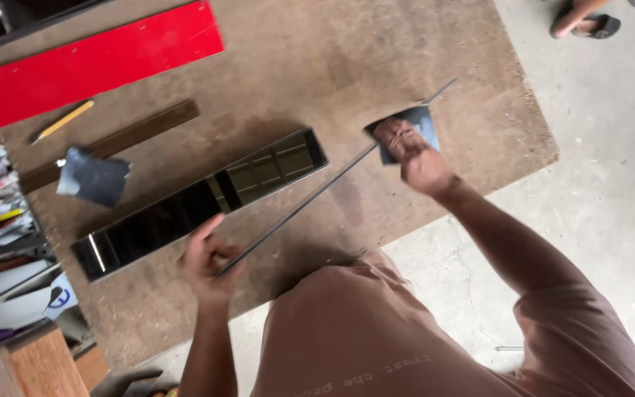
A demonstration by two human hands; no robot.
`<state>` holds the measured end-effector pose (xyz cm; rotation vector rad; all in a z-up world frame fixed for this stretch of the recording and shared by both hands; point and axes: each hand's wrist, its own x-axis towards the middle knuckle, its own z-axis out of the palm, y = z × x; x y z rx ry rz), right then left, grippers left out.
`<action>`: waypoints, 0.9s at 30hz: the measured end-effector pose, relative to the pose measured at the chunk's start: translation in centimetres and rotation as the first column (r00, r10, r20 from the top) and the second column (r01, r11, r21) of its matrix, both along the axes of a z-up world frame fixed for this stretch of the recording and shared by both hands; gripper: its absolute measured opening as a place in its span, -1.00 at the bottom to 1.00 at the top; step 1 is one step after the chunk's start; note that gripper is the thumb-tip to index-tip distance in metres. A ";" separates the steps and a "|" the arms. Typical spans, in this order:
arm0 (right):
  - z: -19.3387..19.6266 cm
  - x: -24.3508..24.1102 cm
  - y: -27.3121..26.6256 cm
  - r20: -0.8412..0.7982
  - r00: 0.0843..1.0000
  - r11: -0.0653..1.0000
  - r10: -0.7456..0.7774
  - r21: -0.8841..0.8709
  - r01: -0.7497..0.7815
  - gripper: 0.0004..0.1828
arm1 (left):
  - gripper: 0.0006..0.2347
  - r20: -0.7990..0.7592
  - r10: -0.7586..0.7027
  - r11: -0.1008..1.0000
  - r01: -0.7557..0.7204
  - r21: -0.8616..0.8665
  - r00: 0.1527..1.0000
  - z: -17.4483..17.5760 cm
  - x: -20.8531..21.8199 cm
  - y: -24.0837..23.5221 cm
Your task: Sanding the edges of glass strips to smooth them and organizing the pieces on a workbench.
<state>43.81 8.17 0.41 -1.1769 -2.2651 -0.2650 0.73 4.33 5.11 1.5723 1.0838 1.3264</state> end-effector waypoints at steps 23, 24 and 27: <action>-8.8 16.8 10.7 -0.257 0.775 0.527 -0.578 -0.842 0.115 -0.33 | -0.64 -0.199 0.126 0.980 -0.091 0.180 0.972 -1.8 -0.1 -2.5; -11.3 17.2 10.9 -0.263 0.781 0.537 -0.566 -0.837 0.108 -0.33 | -0.64 -0.198 0.140 0.977 -0.102 0.190 0.970 -2.4 0.1 -1.7; -17.4 17.5 12.5 -0.259 0.738 0.509 -0.623 -0.850 0.132 -0.45 | -0.78 -0.025 0.267 0.963 -0.266 0.037 0.963 -4.0 -0.4 -0.2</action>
